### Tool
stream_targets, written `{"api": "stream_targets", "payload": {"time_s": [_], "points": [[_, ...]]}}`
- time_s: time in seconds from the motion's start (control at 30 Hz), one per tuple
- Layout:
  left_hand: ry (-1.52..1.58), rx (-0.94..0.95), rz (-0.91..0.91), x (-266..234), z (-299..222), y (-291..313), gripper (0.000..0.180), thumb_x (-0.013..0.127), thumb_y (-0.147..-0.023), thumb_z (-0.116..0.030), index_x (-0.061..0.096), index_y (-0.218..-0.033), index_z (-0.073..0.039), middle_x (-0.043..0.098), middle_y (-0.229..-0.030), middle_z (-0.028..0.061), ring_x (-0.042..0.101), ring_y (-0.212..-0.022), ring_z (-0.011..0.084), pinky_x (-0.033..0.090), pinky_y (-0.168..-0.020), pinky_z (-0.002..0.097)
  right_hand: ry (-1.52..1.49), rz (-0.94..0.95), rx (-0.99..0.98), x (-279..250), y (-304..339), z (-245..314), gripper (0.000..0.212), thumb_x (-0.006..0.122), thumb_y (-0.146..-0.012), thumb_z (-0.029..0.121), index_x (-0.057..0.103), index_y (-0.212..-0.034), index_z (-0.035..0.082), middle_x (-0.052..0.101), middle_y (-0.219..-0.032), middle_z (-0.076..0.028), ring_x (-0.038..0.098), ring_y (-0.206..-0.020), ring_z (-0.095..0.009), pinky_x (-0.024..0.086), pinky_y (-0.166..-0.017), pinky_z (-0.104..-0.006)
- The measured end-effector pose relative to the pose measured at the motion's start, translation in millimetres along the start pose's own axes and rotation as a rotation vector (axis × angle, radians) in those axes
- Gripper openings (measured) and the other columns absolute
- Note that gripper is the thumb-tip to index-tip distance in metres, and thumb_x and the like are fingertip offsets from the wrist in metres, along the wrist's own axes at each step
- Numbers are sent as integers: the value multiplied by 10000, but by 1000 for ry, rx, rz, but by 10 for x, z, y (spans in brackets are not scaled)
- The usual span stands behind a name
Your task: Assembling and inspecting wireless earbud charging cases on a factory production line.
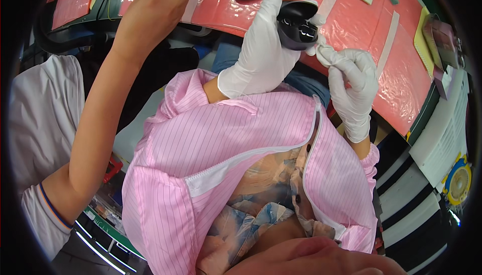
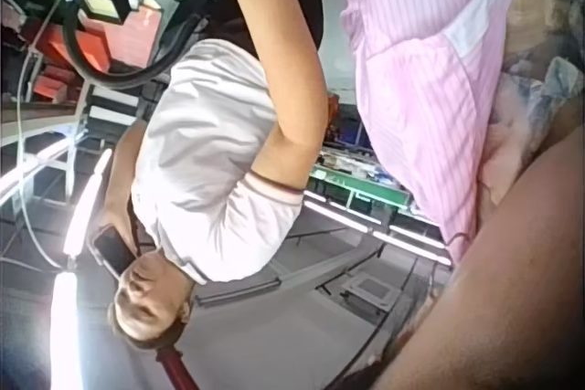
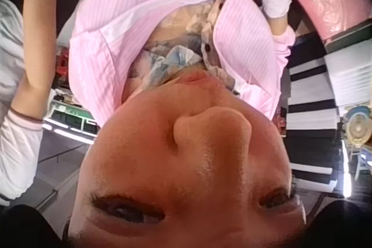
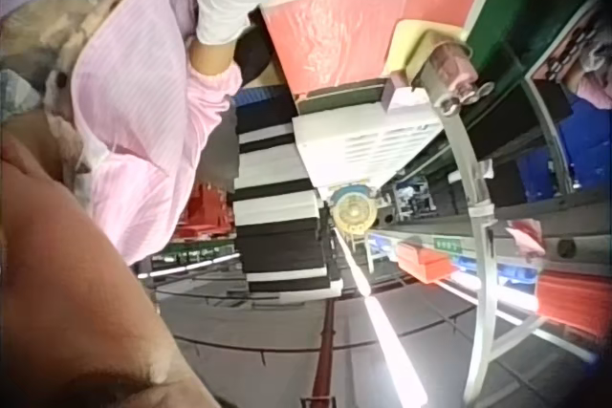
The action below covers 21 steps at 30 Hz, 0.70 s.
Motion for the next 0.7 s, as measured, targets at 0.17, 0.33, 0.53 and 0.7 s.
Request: {"api": "stream_targets", "payload": {"time_s": [0.17, 0.33, 0.53, 0.7], "points": [[-26, -92, -40, -12, 48, 22, 617, 262, -977, -572, 549, -1058, -31, 620, -896, 90, 601, -730, 213, 452, -607, 314, -190, -93, 229, -61, 58, -98, 243, 572, -804, -119, 662, -982, 20, 596, -863, -61, 560, -768, -133, 428, -653, -240], [-211, -34, -95, 32, 41, 57, 575, 285, -982, -557, 558, -1047, -55, 617, -907, 59, 596, -772, 192, 447, -645, 299, -218, -122, 101, -96, -63, 18, 205, 567, -823, -113, 642, -977, 1, 600, -883, -56, 537, -756, -101, 423, -635, -234], [-640, 400, -219, 15, -98, 106, 463, 313, -1009, -486, 458, -1237, -109, 486, -925, -21, 460, -772, 67, 395, -738, 229, -153, -95, -53, 80, -238, 368, 226, 612, -777, -106, 649, -948, 38, 608, -794, -39, 528, -664, -125, 415, -582, -253], [-446, 307, -171, -19, 32, 106, 452, 336, -1004, -482, 427, -1279, -135, 474, -936, -7, 455, -794, 75, 404, -777, 215, 166, -70, -111, 161, -303, 491, 263, 671, -698, -61, 669, -919, 82, 602, -751, -39, 537, -651, -186, 420, -614, -290]]}}
Point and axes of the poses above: each hand's wrist, its own y-axis away from the middle knuckle, its own x-axis out of the palm, z = x × y, the point moved 6 cm from there along -y, towards the middle knuckle
